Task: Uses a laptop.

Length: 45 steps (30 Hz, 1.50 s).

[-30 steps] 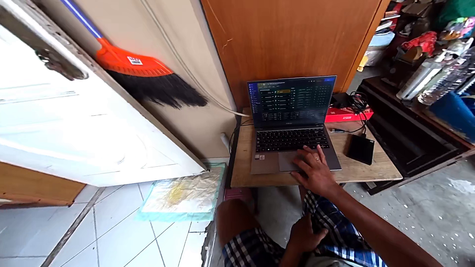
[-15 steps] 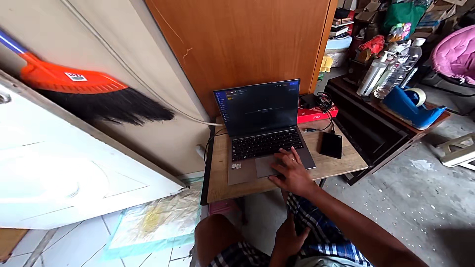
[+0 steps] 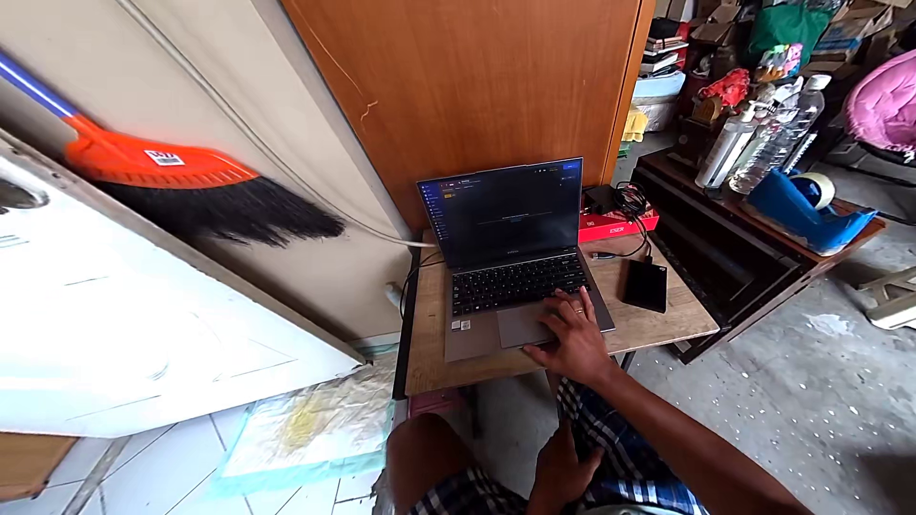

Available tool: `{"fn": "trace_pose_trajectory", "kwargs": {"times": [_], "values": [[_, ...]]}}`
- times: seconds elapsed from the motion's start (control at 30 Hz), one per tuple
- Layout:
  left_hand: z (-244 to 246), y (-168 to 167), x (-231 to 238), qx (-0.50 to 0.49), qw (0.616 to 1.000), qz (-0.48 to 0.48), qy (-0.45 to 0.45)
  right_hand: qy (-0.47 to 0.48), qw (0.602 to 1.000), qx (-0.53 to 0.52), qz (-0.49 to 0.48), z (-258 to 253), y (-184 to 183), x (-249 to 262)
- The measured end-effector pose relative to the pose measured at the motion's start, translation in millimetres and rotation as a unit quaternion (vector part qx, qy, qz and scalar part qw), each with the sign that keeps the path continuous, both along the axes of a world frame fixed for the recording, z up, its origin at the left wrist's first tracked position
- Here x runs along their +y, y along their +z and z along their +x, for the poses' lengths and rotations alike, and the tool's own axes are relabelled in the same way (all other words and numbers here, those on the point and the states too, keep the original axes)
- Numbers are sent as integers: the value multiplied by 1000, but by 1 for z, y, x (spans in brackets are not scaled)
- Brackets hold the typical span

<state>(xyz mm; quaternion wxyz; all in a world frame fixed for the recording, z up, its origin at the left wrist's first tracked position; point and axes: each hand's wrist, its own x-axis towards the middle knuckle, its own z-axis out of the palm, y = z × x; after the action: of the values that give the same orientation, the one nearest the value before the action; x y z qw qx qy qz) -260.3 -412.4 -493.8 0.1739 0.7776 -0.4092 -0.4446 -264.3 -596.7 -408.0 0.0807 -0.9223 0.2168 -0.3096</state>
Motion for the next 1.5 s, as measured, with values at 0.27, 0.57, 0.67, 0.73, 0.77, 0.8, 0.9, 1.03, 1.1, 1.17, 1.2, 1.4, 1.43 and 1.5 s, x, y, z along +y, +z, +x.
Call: {"fn": "trace_pose_trajectory", "kwargs": {"times": [0.27,0.57,0.67,0.73,0.77,0.8,0.9,1.03,1.1,1.17,1.2,1.4,1.43,1.5], "values": [[1,1,0,4,1000,2,-1,6,1000,-7,-2,1,-1,-1],[1,3,-1,5,1000,1,0,56,996,64,-25,2,4,0],[1,2,0,9,1000,-3,1,21,999,-16,-21,1,-1,-1],[1,2,1,11,1000,-5,3,26,999,-17,-20,1,0,-1],[1,2,1,12,1000,-6,3,38,999,-4,-21,1,0,-2],[1,2,1,14,1000,-7,4,51,998,16,-23,2,1,-2],[1,3,1,15,1000,-10,5,70,996,59,-24,4,3,-2],[1,3,2,16,1000,-13,4,68,995,62,-27,4,2,-2],[1,3,2,15,1000,-10,2,61,996,60,-20,4,3,-1],[1,3,1,12,1000,-6,1,56,997,44,-17,4,2,-1],[1,3,1,12,1000,-4,2,56,998,39,-16,4,2,-2],[0,3,1,7,1000,-8,-2,61,998,19,-18,3,0,-2],[0,3,1,7,1000,-8,-2,63,998,15,-18,3,0,-2],[0,4,2,8,1000,-8,-1,66,998,3,-19,2,-1,-2]]}}
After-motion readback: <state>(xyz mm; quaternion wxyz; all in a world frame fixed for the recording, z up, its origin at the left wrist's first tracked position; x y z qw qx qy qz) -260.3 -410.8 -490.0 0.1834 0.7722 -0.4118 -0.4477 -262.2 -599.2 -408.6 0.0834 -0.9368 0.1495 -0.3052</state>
